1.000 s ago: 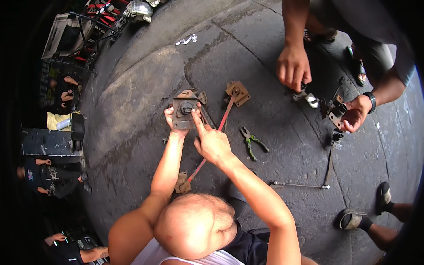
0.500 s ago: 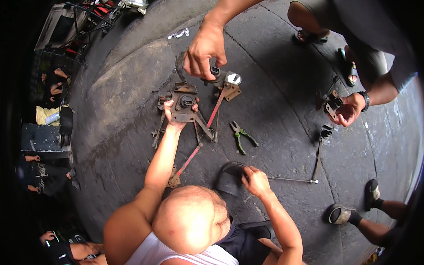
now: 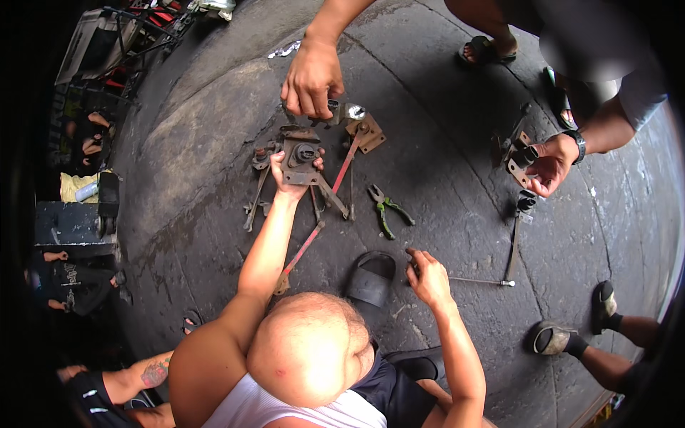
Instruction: The person sits on a concrete floor and uses pliers to manipulate and pull at components on a metal mechanical assembly while other people stand around.
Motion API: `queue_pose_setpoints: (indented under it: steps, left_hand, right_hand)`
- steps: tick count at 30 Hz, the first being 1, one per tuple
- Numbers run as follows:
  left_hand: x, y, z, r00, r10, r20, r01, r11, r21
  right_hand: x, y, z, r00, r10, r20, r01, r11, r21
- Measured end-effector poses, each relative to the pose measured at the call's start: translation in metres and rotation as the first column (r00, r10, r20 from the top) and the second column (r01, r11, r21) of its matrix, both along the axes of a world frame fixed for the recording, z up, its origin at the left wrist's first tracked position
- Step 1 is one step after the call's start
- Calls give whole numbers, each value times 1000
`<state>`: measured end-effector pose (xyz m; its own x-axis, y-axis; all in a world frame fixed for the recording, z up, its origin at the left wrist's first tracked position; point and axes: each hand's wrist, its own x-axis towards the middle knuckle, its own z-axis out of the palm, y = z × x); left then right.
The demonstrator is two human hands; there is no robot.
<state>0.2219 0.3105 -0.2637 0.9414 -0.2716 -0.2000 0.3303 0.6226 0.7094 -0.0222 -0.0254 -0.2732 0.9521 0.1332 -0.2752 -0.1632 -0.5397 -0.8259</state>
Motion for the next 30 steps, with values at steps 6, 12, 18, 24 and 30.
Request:
queue_pose_setpoints:
  steps: [6,12,18,24,30]
  left_hand:
    - [-4,3,-2,999,-27,-18,27,1000,1]
    - [-5,6,-5,999,-36,13,36,999,-1]
    - [-2,5,-6,997,78,-11,-77,995,59]
    - [-1,1,-2,994,87,-64,-82,994,77]
    - [1,-2,-4,991,99,-86,-91,992,85]
  right_hand:
    - [-2,4,-3,999,37,-8,-37,999,-16]
    - [-6,13,-6,997,69,-18,-69,997,-19]
    - [-4,15,-1,991,111,-70,-114,993,-31]
    - [-4,17,-1,991,111,-76,-114,993,-29]
    - [-5,14,-2,992,117,-51,-119,993,-28]
